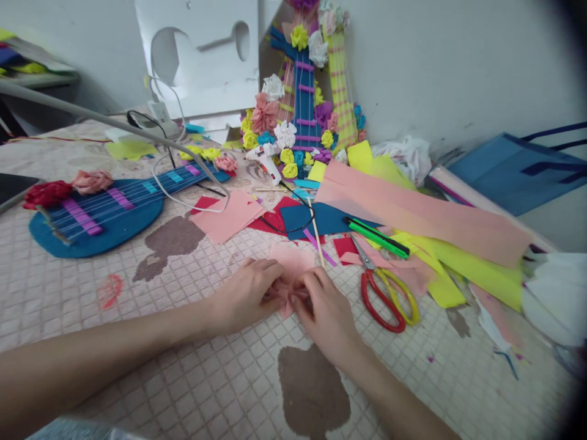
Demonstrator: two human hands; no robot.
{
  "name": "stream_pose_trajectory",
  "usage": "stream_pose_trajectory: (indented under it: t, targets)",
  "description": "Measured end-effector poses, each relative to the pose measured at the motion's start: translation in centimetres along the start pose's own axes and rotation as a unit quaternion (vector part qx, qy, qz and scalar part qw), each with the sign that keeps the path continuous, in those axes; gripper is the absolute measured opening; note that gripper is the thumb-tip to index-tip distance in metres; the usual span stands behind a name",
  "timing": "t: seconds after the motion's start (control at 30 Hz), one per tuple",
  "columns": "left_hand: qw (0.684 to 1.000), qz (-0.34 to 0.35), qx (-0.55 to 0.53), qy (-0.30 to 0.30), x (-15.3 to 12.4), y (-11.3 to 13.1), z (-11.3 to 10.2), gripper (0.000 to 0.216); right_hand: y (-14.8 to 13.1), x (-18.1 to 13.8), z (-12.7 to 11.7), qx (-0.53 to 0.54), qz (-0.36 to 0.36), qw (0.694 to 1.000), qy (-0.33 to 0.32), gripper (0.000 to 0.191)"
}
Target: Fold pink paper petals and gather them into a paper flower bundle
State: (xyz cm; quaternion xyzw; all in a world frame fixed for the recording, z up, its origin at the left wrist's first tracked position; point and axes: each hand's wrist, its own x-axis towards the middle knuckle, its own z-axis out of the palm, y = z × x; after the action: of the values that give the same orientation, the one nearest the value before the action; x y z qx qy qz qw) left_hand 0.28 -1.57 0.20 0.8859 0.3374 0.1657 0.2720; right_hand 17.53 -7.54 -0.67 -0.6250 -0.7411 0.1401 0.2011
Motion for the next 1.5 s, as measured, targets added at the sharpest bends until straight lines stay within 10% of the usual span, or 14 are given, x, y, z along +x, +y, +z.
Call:
stream_pose_trajectory:
  t: [1.27, 1.5]
  targets:
    - [0.994, 0.049, -0.084, 0.051, 1.0, -1.2, -2.0, 0.015, 0.0, -0.1, 0.4, 0.019, 0.003, 1.0, 0.005, 0.024]
    - [0.992, 0.085, -0.054, -0.069, 0.2, 0.4, -0.5, 0.005, -0.3, -0.2, -0.3, 0.037, 0.006, 0.999, -0.01, 0.025]
